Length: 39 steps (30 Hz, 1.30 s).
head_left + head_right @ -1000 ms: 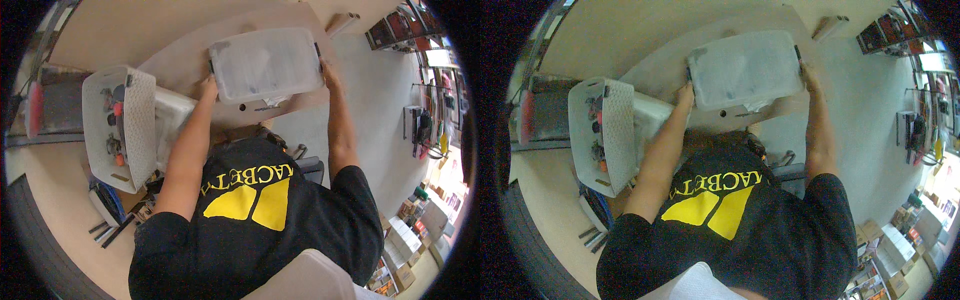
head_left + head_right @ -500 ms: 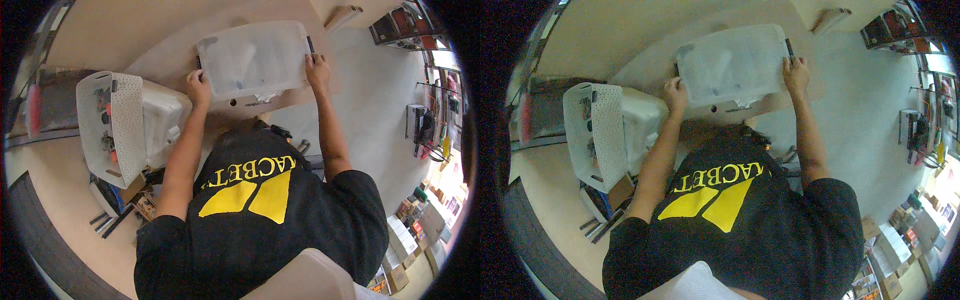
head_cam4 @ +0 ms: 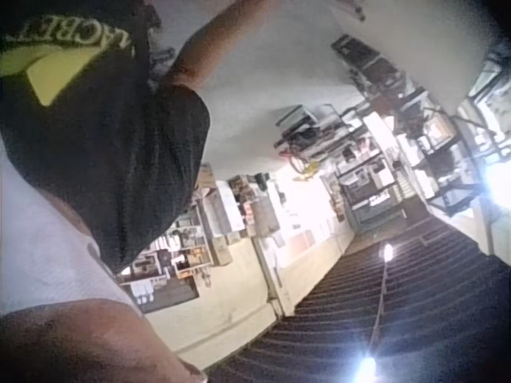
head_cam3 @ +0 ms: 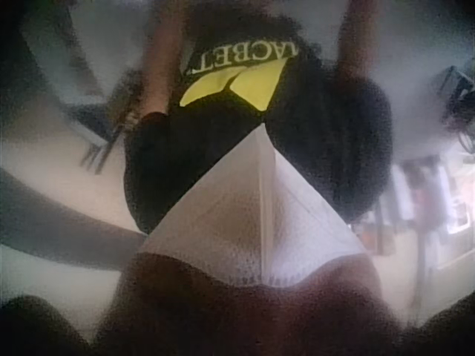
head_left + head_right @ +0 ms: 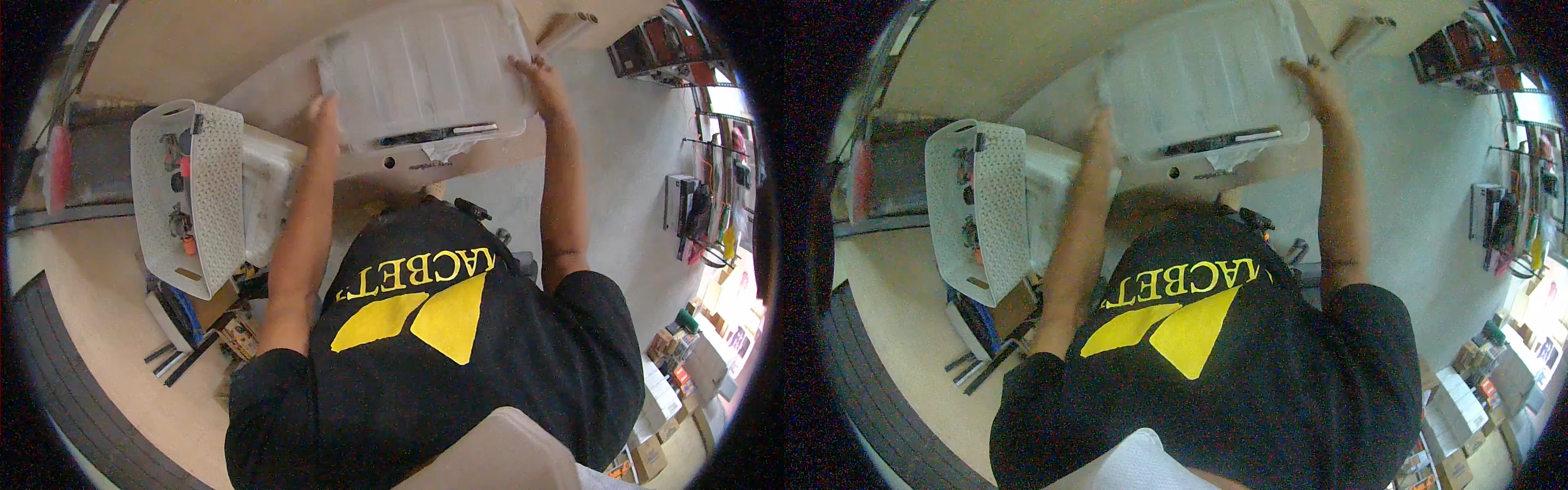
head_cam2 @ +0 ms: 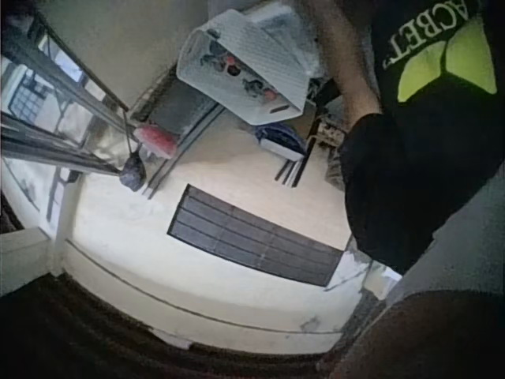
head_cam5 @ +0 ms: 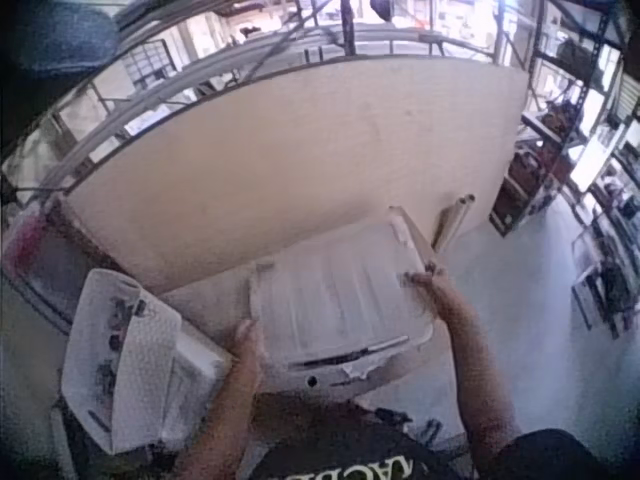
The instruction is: Sort tools and hardware components into a storage container.
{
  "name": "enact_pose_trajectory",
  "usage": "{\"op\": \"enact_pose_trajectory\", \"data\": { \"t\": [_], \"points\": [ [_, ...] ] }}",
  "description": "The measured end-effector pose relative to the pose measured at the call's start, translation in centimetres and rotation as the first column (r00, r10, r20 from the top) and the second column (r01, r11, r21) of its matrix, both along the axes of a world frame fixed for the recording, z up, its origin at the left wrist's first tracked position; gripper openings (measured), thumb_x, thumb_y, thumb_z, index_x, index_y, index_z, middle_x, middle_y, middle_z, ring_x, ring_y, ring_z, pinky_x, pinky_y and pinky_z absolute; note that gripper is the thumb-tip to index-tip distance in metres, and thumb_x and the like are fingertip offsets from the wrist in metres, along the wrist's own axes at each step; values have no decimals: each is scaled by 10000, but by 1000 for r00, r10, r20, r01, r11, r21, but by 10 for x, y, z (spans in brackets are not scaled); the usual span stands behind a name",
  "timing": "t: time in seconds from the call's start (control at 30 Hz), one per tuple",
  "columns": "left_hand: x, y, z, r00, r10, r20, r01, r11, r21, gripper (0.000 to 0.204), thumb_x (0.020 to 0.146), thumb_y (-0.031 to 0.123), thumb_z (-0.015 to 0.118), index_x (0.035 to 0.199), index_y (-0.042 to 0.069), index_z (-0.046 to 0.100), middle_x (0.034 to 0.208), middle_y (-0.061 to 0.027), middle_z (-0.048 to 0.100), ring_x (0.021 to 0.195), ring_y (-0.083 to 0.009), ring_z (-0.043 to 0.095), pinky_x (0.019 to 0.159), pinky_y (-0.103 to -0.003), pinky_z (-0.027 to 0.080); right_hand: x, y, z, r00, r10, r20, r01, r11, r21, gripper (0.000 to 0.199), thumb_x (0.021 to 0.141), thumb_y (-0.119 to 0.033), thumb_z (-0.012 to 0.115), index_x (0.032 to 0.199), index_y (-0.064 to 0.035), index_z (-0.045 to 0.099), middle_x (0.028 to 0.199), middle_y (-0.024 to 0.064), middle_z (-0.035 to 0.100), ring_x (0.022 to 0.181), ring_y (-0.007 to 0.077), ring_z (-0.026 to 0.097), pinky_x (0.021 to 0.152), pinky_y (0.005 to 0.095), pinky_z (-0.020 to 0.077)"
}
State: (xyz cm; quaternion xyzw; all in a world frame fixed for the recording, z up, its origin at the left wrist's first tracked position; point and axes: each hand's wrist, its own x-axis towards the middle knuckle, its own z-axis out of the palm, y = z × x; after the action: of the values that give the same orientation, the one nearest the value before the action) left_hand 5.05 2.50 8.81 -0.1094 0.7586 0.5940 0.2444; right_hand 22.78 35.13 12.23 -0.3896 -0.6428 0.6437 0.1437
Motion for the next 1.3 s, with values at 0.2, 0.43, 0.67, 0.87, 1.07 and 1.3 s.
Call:
{"op": "enact_pose_trajectory", "data": {
  "t": [0.2,0.43,0.67,0.87,1.07,1.3],
  "points": [
    [-59,45,73,984,87,-157,3,868,496,586,875,398,573,1291,2,457,1242,-145,535,1123,-234,525,969,-383,402,-10,129,-45,897,-237,-374,226,971,-71,414,838,-230,624,1158,24,558,1089,118,604,989,232,576,842,359,480],
    [8,50,-14,758,-541,-365,443,837,-320,547,804,319,674,1210,-20,534,1178,-210,589,1069,-326,578,950,-386,425,-10,175,-92,751,-593,-291,536,804,-256,320,867,-165,605,1139,-8,543,1030,113,604,936,253,591,753,392,492],
    [78,81,-55,522,-751,-405,526,657,-539,885,669,337,770,1365,9,332,1359,-261,365,1265,-415,345,1049,-466,300,70,200,-194,698,-716,5,676,657,-334,213,884,-137,570,1084,-72,540,942,55,599,690,225,554,450,409,403],
    [83,143,-47,529,-812,-247,425,505,-751,1105,630,443,797,1450,67,159,1468,-275,161,1344,-472,174,1050,-596,219,60,181,-299,681,-703,-203,525,663,-533,214,883,-120,565,1091,-88,529,915,40,588,825,273,558,589,463,447],
    [67,177,-63,539,-841,-45,525,377,-763,1160,555,483,830,1448,129,180,1435,-286,239,1296,-489,288,995,-607,317,163,248,-402,765,-64,641,-345,800,491,249,868,-211,597,1102,-128,566,904,47,617,878,296,573,748,448,483],
    [19,159,-79,509,-856,91,582,264,-769,910,541,367,820,1314,100,420,1305,-236,464,1146,-416,496,940,-465,440,101,158,-296,950,-17,312,-28,990,139,579,726,-474,712,910,71,645,872,155,667,785,240,647,667,349,497]
  ]
}}
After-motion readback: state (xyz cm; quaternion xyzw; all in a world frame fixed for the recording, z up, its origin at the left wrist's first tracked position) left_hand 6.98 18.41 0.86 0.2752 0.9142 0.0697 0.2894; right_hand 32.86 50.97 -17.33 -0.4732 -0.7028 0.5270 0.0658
